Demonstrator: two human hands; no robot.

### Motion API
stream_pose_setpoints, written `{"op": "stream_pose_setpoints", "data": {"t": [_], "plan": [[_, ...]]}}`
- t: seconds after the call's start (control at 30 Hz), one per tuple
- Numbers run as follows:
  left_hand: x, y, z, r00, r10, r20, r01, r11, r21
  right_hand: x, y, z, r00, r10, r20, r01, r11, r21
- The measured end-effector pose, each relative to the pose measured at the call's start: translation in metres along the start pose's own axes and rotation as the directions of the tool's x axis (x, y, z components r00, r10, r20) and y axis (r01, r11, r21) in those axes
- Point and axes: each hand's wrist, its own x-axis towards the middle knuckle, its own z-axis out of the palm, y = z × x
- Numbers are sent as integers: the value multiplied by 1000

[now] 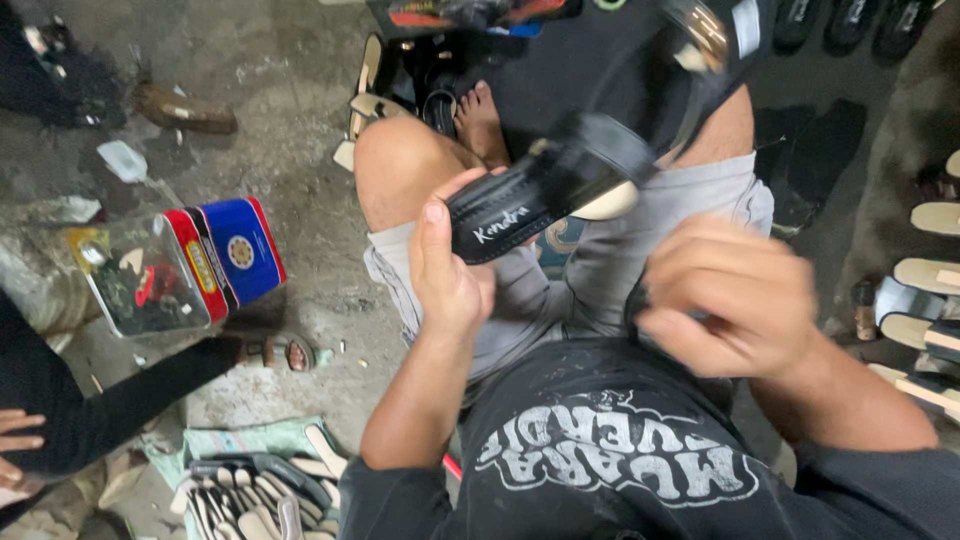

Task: The person sits on the floor and repeatedly presses the strap of a black sandal onto its sole, then places the sandal on a hot plate to heat the bond. This process is repeated for multiple sandals.

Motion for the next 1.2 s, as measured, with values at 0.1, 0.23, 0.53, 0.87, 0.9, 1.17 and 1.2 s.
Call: {"op": "stream_pose_setpoints", "data": {"t": [0.1,0.23,0.53,0.87,0.9,1.17,1.2], "plan": [[-12,-26,2,995,-95,1,95,992,-88,-9,11,25,871,438,224,-485,842,236],[-29,-50,9,979,-85,186,66,993,102,-9,48,57,895,443,-55,-264,625,734],[-16,-71,12,1000,14,20,-19,960,280,-23,57,107,828,515,-221,-341,776,531],[0,-26,-5,968,-200,153,181,975,128,-38,60,100,855,493,-162,-389,815,429],[0,-15,-14,945,-255,203,243,967,82,-44,57,100,857,497,-137,-401,809,429],[-2,-39,-29,965,-199,168,160,962,222,-64,55,116,831,556,10,-483,713,508],[-3,-44,-29,969,-186,161,151,966,210,-65,56,117,830,557,18,-485,706,516]]}}
